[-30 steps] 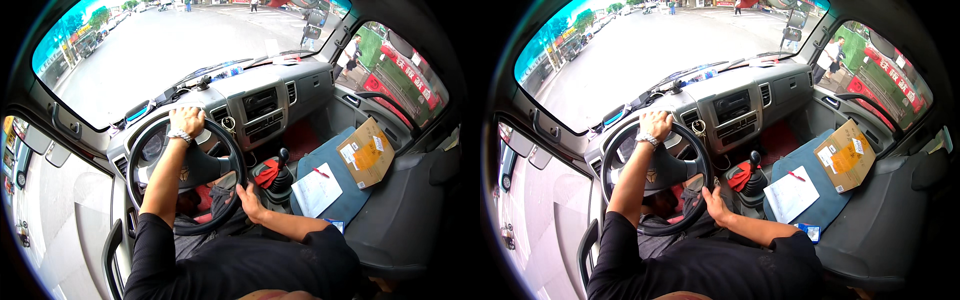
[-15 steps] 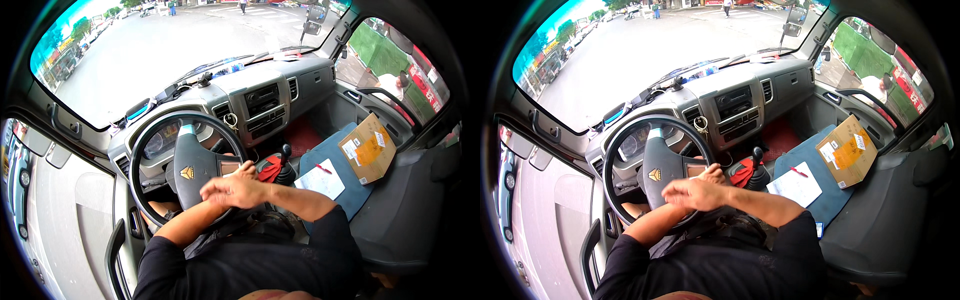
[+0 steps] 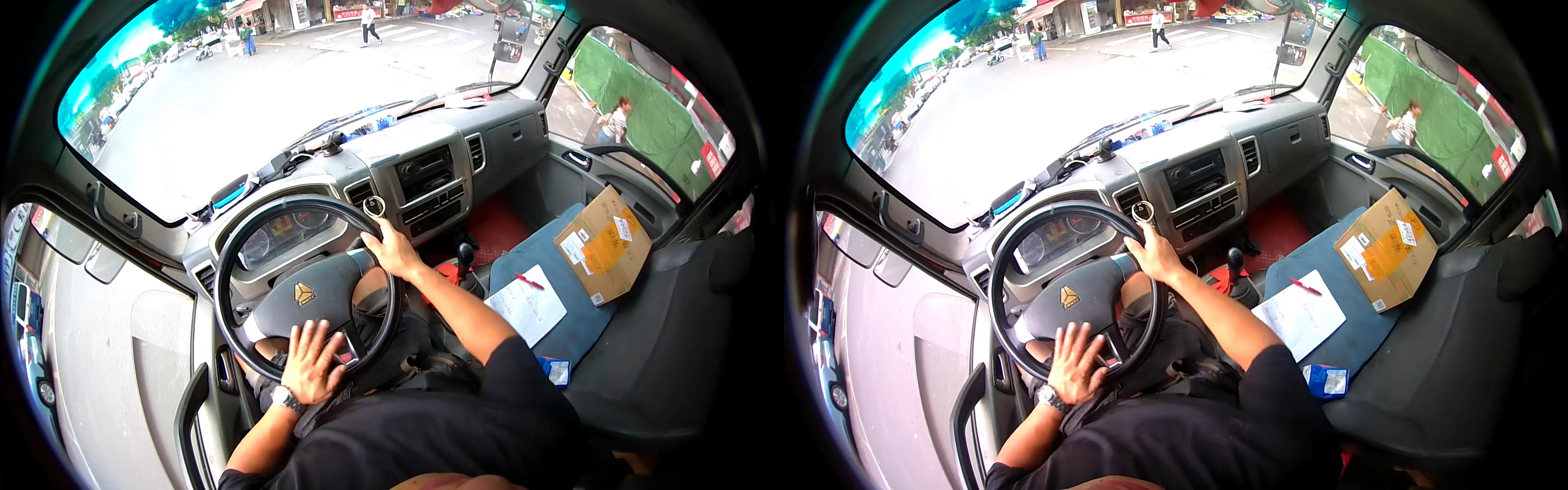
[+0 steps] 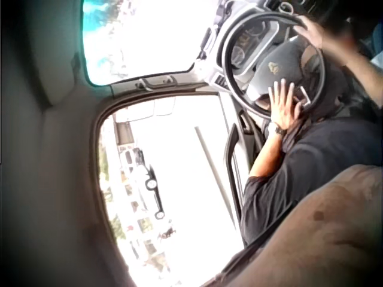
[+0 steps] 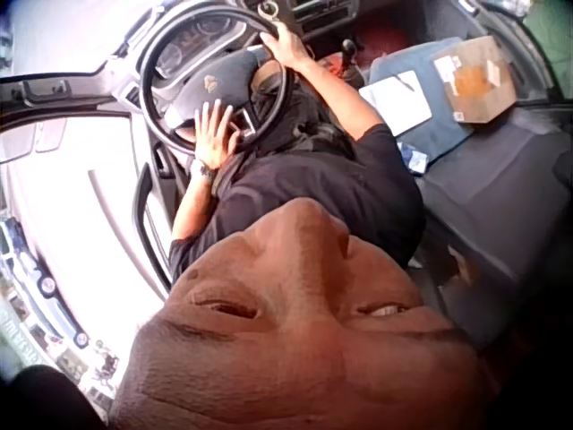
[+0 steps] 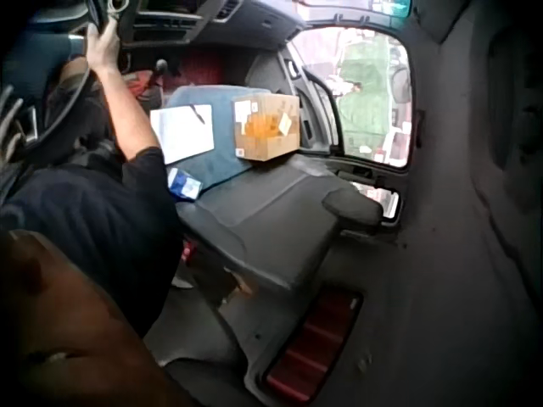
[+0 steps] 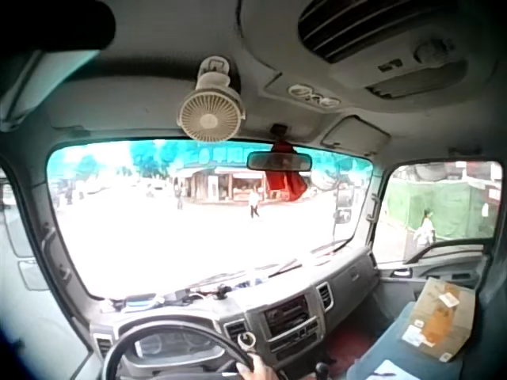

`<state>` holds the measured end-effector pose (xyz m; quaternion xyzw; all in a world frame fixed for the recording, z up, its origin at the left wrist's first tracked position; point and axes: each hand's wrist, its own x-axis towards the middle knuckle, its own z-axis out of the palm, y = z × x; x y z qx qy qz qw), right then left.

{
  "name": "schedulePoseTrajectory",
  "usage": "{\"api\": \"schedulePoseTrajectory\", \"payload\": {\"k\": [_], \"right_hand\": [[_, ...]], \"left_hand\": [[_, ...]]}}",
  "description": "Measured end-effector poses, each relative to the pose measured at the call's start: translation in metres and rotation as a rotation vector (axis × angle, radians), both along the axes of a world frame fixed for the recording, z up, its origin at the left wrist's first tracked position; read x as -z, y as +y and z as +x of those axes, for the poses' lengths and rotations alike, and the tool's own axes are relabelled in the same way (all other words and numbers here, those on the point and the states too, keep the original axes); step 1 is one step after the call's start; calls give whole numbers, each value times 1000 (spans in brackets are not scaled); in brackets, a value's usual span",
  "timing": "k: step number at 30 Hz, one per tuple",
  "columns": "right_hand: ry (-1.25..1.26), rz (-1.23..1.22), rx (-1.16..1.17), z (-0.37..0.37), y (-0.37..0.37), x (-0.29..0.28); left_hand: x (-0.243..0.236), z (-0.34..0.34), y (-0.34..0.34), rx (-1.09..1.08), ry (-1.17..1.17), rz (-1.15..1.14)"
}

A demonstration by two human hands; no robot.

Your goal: The person drives a truck along a busy street, turning the steering wheel by hand and using the gear shift.

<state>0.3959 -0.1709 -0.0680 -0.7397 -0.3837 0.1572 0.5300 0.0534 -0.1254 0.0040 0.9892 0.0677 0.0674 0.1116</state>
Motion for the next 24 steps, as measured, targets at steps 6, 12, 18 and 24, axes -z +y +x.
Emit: {"api": "schedulePoseTrajectory", "payload": {"k": [6,12,18,24], "right_hand": [[254,141,174,-92,-86,40],[896,124,189,-163,-120,37],[1190,54,175,-187,-125,25],[1091,61,202,-184,-130,49]], "left_hand": [[3,-27,93,-401,-272,225],[-3,-12,164,-591,-357,261],[9,-4,202,-738,-340,146],[-5,-1,185,-872,-306,-127]]}}
